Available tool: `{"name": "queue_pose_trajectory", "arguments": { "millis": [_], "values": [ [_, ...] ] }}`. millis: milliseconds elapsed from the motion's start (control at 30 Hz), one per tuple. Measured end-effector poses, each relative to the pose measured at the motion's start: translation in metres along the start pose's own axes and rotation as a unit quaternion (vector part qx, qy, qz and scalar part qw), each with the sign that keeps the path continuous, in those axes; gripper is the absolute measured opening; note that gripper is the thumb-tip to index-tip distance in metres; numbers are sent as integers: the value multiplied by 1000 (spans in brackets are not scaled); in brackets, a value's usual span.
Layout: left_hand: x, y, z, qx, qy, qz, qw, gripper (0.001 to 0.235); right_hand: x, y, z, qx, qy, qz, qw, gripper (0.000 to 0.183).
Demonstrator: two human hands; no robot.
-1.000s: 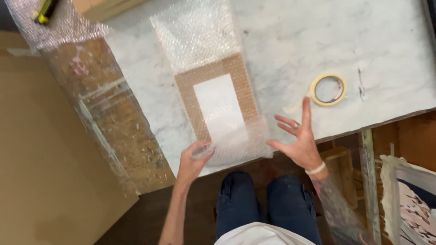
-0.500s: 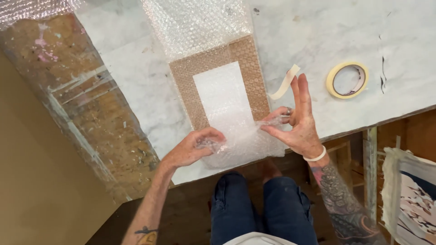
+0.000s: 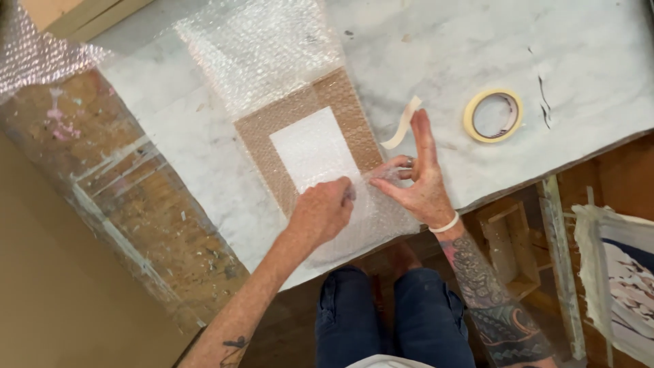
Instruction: Wrapping framed artworks in bubble wrap and securing them with masking tape
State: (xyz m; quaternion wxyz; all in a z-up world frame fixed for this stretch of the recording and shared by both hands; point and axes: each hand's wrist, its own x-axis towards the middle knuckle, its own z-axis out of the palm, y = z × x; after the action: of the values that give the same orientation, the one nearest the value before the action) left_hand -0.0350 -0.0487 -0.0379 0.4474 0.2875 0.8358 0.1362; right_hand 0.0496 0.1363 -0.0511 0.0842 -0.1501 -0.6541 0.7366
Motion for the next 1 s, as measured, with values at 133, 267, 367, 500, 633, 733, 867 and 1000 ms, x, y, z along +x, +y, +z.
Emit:
{"name": "queue_pose_trajectory", "arguments": {
  "millis": [133, 267, 367, 500, 633, 733, 867, 1000],
  "values": [
    [1, 8, -9, -87, 1, -68, 994, 25, 5, -11, -21, -106, 34, -30, 993, 114],
    [-6, 29, -14, -81, 77, -95, 989, 23, 11, -12, -79, -152, 96, -93, 979, 96],
    [-13, 41, -16, -85, 110, -88, 986, 24, 8, -30, -93, -127, 59, -80, 987, 85],
    [-7, 36, 1, -47, 150, -77, 985, 21, 9, -52, -88, -24, -2, 6, 1000, 76],
    [6, 12, 31, 90, 289, 30, 953, 20, 18, -60, -76, -94, -139, 70, 983, 51],
    [11, 6, 36, 141, 350, 73, 923, 14, 26, -63, -68, -148, -197, 77, 966, 41],
    [28, -23, 60, 248, 403, 259, 842, 24, 33, -74, -57, -150, -274, 108, 944, 34],
    [22, 0, 31, 286, 396, 305, 818, 28, 41, -80, -52, -146, -321, 147, 924, 31]
  ]
}}
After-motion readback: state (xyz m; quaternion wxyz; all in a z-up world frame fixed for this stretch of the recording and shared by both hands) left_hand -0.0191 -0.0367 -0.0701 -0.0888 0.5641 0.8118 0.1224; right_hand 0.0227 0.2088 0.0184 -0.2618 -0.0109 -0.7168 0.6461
